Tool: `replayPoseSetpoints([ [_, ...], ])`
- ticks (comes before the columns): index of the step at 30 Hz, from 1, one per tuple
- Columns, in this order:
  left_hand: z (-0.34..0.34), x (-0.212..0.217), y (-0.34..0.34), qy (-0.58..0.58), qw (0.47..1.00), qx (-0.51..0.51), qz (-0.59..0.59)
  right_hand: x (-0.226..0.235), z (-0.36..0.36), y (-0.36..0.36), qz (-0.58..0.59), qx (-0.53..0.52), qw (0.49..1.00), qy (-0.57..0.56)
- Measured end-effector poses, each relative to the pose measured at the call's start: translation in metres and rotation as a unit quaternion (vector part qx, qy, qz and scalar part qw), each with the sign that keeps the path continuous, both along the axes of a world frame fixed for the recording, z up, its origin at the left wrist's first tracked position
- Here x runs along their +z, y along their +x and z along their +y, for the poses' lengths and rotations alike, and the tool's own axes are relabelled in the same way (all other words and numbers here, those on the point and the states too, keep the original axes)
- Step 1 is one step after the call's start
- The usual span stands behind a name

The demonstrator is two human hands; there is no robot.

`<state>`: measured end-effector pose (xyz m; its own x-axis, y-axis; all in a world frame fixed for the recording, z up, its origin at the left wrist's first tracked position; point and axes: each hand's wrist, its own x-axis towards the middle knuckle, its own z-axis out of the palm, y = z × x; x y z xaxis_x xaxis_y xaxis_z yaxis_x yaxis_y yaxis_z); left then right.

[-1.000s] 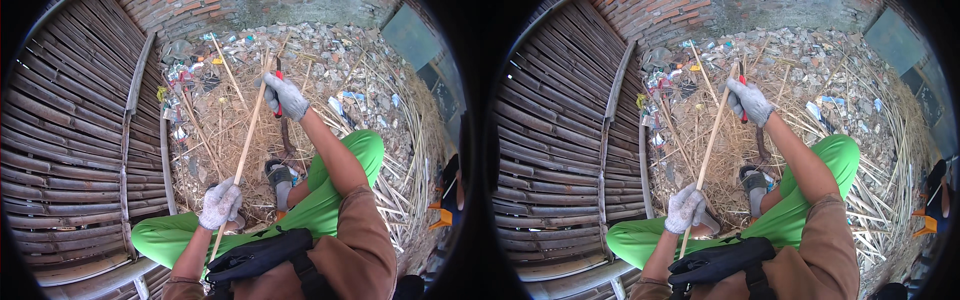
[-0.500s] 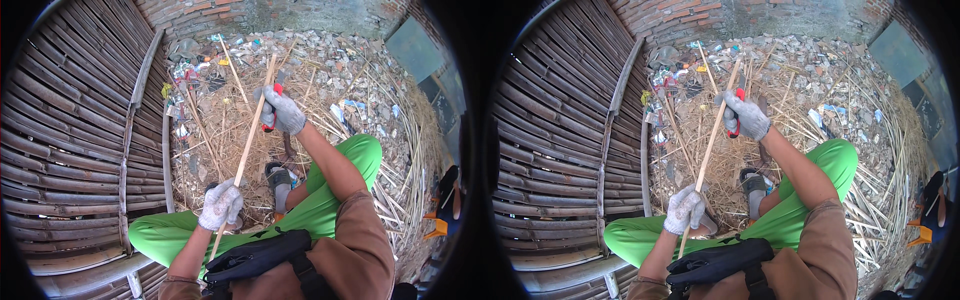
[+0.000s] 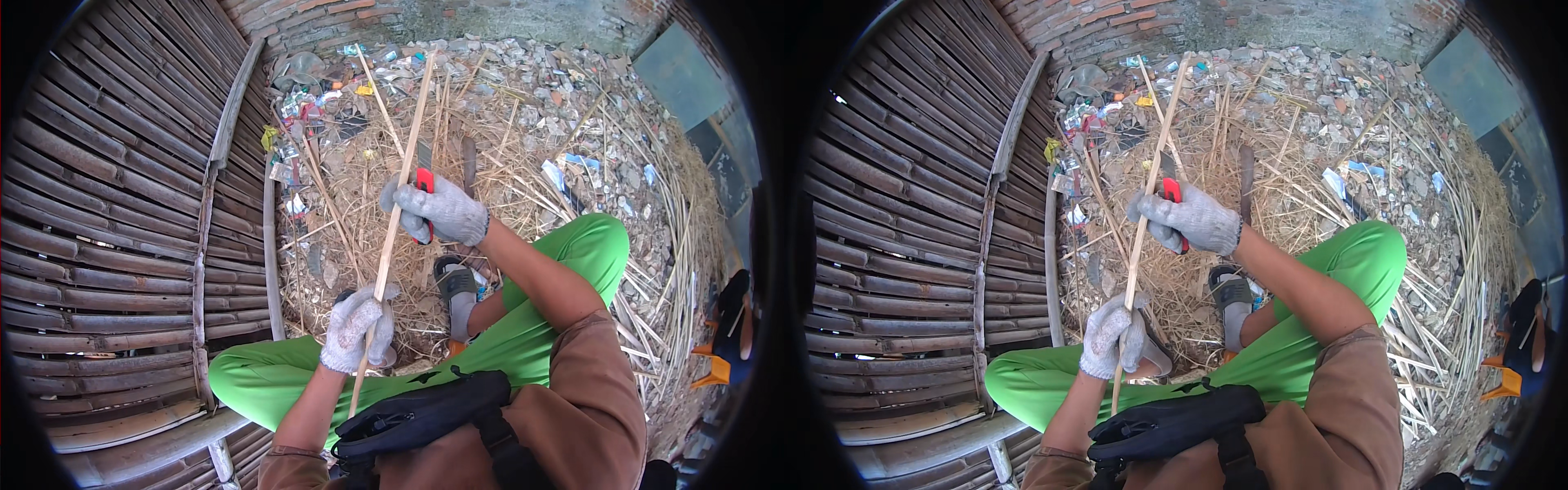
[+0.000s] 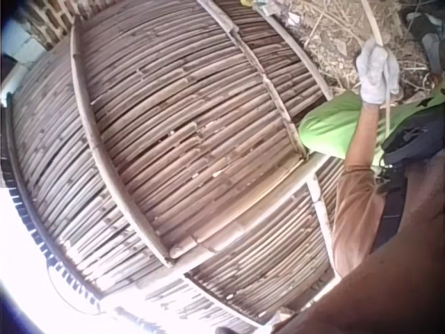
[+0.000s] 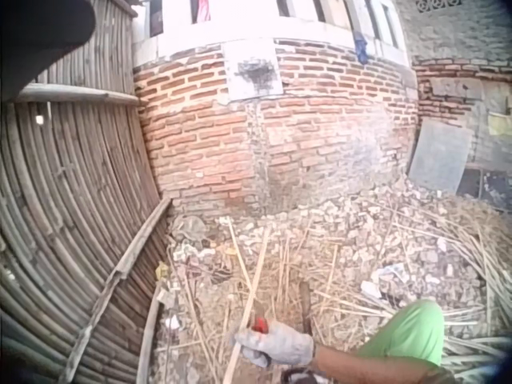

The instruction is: The person strips layers from a bamboo pole using a small handheld blade while wearing gloves.

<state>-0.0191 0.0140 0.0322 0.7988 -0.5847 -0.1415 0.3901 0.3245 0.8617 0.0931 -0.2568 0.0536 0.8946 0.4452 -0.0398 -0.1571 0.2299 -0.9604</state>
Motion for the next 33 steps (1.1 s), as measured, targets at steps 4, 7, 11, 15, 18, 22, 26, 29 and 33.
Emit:
replayPoseSetpoints([
  [4, -0.001, 0.021, -0.008, 0.105, 0.991, 0.003, -0.086, 0.010, -0.005, -0.010, -0.030, 0.025, 0.998, 0.048],
  [7, 0.001, 0.034, -0.012, 0.152, 0.975, -0.016, -0.164, 0.019, -0.008, -0.017, -0.043, 0.034, 0.996, 0.070],
  [11, 0.002, 0.037, -0.010, 0.152, 0.966, -0.035, -0.204, 0.024, -0.008, -0.023, -0.033, 0.036, 0.993, 0.107],
  [15, 0.001, 0.039, -0.009, 0.162, 0.958, -0.038, -0.235, 0.027, -0.009, -0.025, -0.043, 0.028, 0.993, 0.106],
  [18, 0.002, 0.038, -0.010, 0.158, 0.958, -0.039, -0.236, 0.026, -0.013, -0.024, -0.014, 0.045, 0.993, 0.111],
  [22, 0.002, 0.034, -0.011, 0.141, 0.964, -0.037, -0.224, 0.027, -0.013, -0.024, -0.005, 0.053, 0.991, 0.122],
  [26, 0.003, 0.031, -0.013, 0.134, 0.971, -0.031, -0.193, 0.027, -0.010, -0.023, 0.003, 0.058, 0.989, 0.133],
  [29, 0.005, 0.027, -0.011, 0.108, 0.979, -0.038, -0.170, 0.024, -0.007, -0.024, -0.024, 0.030, 0.995, 0.093],
  [33, -0.002, 0.031, -0.011, 0.016, 0.999, -0.029, -0.007, 0.024, 0.001, -0.022, 0.019, 0.028, 0.998, 0.059],
])
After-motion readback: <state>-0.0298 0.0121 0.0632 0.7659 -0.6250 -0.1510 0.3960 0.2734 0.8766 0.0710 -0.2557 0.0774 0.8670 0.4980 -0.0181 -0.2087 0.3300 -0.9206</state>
